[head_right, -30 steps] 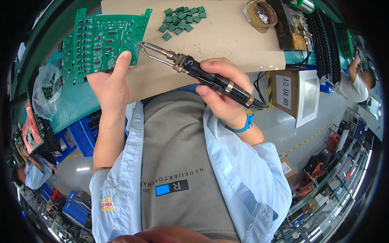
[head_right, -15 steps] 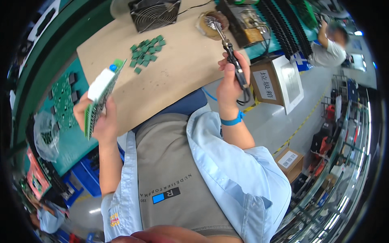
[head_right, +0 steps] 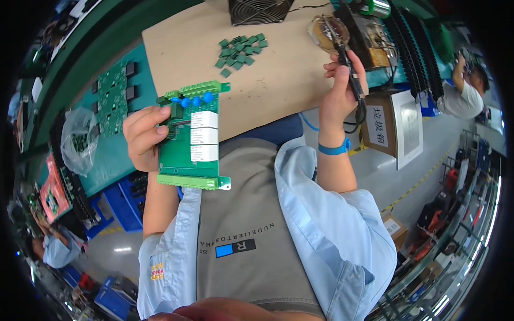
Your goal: Soldering components onto green printed circuit boards at a manual assembly station.
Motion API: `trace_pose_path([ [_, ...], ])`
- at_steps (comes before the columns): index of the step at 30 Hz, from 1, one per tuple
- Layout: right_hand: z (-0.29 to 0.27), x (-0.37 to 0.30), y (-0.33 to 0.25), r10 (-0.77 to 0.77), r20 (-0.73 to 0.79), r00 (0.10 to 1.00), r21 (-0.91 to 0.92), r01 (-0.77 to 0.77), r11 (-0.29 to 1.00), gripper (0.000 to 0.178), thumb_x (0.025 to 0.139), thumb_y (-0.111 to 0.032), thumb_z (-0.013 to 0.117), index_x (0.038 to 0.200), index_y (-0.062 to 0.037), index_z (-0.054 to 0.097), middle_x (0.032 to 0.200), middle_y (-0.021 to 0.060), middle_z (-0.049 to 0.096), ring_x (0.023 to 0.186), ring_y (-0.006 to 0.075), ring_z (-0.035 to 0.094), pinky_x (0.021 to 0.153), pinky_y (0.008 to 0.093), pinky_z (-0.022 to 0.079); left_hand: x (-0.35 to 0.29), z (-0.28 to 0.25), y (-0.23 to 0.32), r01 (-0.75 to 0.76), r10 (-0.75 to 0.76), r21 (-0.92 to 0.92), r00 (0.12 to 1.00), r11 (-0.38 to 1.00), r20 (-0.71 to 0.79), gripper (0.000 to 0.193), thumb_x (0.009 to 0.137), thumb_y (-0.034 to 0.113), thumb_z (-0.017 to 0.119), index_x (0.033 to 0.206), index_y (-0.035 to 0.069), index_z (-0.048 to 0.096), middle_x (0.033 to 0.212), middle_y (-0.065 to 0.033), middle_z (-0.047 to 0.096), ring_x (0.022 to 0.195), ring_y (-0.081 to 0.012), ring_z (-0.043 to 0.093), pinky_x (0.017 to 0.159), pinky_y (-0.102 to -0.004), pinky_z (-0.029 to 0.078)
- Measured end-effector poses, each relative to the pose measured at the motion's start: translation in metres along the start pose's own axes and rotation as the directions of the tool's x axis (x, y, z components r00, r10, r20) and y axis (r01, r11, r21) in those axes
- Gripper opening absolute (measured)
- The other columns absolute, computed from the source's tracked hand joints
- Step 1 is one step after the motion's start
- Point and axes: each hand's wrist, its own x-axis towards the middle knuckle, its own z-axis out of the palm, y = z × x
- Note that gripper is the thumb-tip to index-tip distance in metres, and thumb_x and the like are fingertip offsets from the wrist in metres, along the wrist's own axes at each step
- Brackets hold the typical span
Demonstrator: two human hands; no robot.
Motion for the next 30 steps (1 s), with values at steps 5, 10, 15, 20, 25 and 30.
trace_pose_path([
  [5,0.013,0.003,0.012,-0.041,-0.037,0.998,-0.029,0.040,0.999,0.036,0.101,-0.008,0.053,0.135,0.0035,0.056,0.108,0.0198,0.071,0.083,0.0192,0.066,0.073,0.0266,0.052,0.003,-0.006,0.007,-0.038,0.038,0.008,0.999,0.999,-0.003,0.007,0.092,0.016,0.069,0.090,0.014,0.063,0.099,-0.0090,0.078,0.097,-0.0265,0.069,0.087,-0.0358,0.057],
  [10,0.010,0.002,0.018,-0.029,-0.048,0.998,-0.001,0.029,1.000,0.036,0.102,-0.009,0.052,0.136,0.0030,0.055,0.108,0.0198,0.070,0.083,0.0189,0.066,0.072,0.0262,0.052,0.004,-0.004,0.011,0.009,-0.009,-0.046,1.000,0.999,-0.013,0.010,0.090,0.020,0.071,0.088,0.015,0.063,0.097,-0.0079,0.077,0.098,-0.0264,0.068,0.089,-0.0365,0.057],
  [15,0.008,0.002,0.021,-0.029,-0.034,0.999,0.010,0.029,1.000,0.036,0.102,-0.010,0.052,0.136,0.0024,0.055,0.108,0.0196,0.070,0.082,0.0185,0.065,0.072,0.0260,0.051,0.005,0.004,0.008,0.039,-0.045,-0.172,0.998,0.984,-0.035,0.013,0.089,0.022,0.073,0.087,0.015,0.063,0.095,-0.0073,0.077,0.098,-0.0266,0.068,0.090,-0.0376,0.056],
  [20,0.007,0.002,0.021,-0.026,-0.023,0.999,0.002,0.026,1.000,0.036,0.102,-0.010,0.052,0.136,0.0017,0.055,0.109,0.0192,0.070,0.082,0.0180,0.065,0.073,0.0259,0.051,0.000,0.007,0.008,0.072,-0.089,-0.256,0.994,0.964,-0.057,0.015,0.089,0.022,0.074,0.087,0.014,0.062,0.094,-0.0078,0.076,0.098,-0.0268,0.068,0.091,-0.0388,0.056],
  [25,0.009,0.001,0.021,-0.026,-0.011,1.000,-0.009,0.026,1.000,0.036,0.102,-0.011,0.052,0.137,0.0011,0.055,0.109,0.0193,0.070,0.083,0.0177,0.065,0.073,0.0258,0.051,-0.004,0.005,0.007,0.104,-0.137,-0.307,0.987,0.946,-0.089,0.017,0.090,0.022,0.075,0.090,0.014,0.060,0.095,-0.0090,0.076,0.097,-0.0269,0.067,0.091,-0.0393,0.056],
  [30,0.008,0.001,0.022,-0.045,-0.010,0.999,-0.023,0.045,0.999,0.037,0.102,-0.011,0.053,0.137,0.0009,0.055,0.109,0.0194,0.070,0.083,0.0175,0.065,0.074,0.0259,0.052,-0.002,0.005,0.004,0.111,-0.156,-0.363,0.983,0.925,-0.098,0.018,0.091,0.022,0.075,0.093,0.013,0.059,0.096,-0.0099,0.075,0.097,-0.0266,0.066,0.091,-0.0394,0.056],
])
